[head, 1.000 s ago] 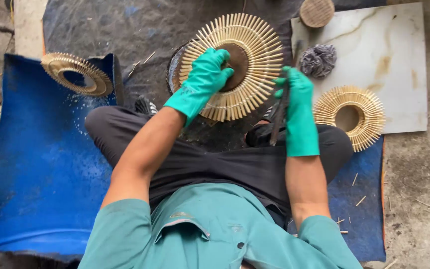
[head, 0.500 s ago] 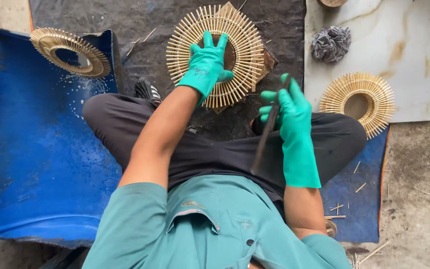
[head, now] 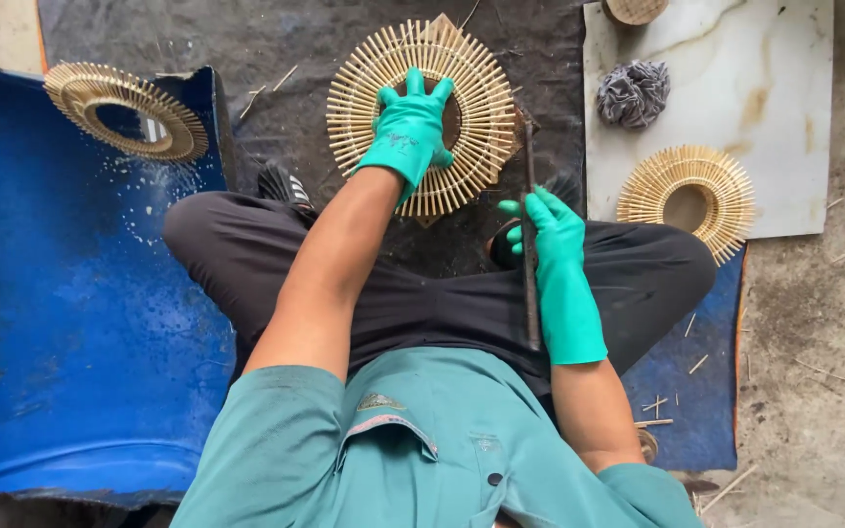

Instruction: The recorder is scraping and smoothing bamboo slats on a circular mirror frame using a hand tool.

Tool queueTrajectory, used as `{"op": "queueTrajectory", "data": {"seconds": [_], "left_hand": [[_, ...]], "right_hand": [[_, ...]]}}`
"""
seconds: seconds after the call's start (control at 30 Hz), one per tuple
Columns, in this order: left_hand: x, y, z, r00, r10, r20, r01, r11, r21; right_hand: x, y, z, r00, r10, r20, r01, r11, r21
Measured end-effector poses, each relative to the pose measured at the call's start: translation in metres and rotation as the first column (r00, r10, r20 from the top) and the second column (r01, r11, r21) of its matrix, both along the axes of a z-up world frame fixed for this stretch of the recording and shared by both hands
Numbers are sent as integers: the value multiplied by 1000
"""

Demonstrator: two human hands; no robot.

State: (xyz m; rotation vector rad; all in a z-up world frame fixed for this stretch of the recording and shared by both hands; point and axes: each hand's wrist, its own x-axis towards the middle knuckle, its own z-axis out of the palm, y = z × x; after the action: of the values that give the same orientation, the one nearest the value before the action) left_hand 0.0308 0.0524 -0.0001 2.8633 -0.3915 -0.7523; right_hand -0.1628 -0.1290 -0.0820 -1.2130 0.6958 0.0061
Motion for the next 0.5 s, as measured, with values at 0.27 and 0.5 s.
{"op": "queueTrajectory", "data": {"seconds": [0.27, 0.5], "left_hand": [[-17, 9, -5, 998, -42, 55, 43, 999, -11], [-10, 10, 7, 989, -86, 122, 97, 992, -86]], "right_hand": [[-1, 0, -18, 998, -10, 70, 12, 999, -39], [24, -8, -43, 998, -11, 56, 10, 1000, 7]]}}
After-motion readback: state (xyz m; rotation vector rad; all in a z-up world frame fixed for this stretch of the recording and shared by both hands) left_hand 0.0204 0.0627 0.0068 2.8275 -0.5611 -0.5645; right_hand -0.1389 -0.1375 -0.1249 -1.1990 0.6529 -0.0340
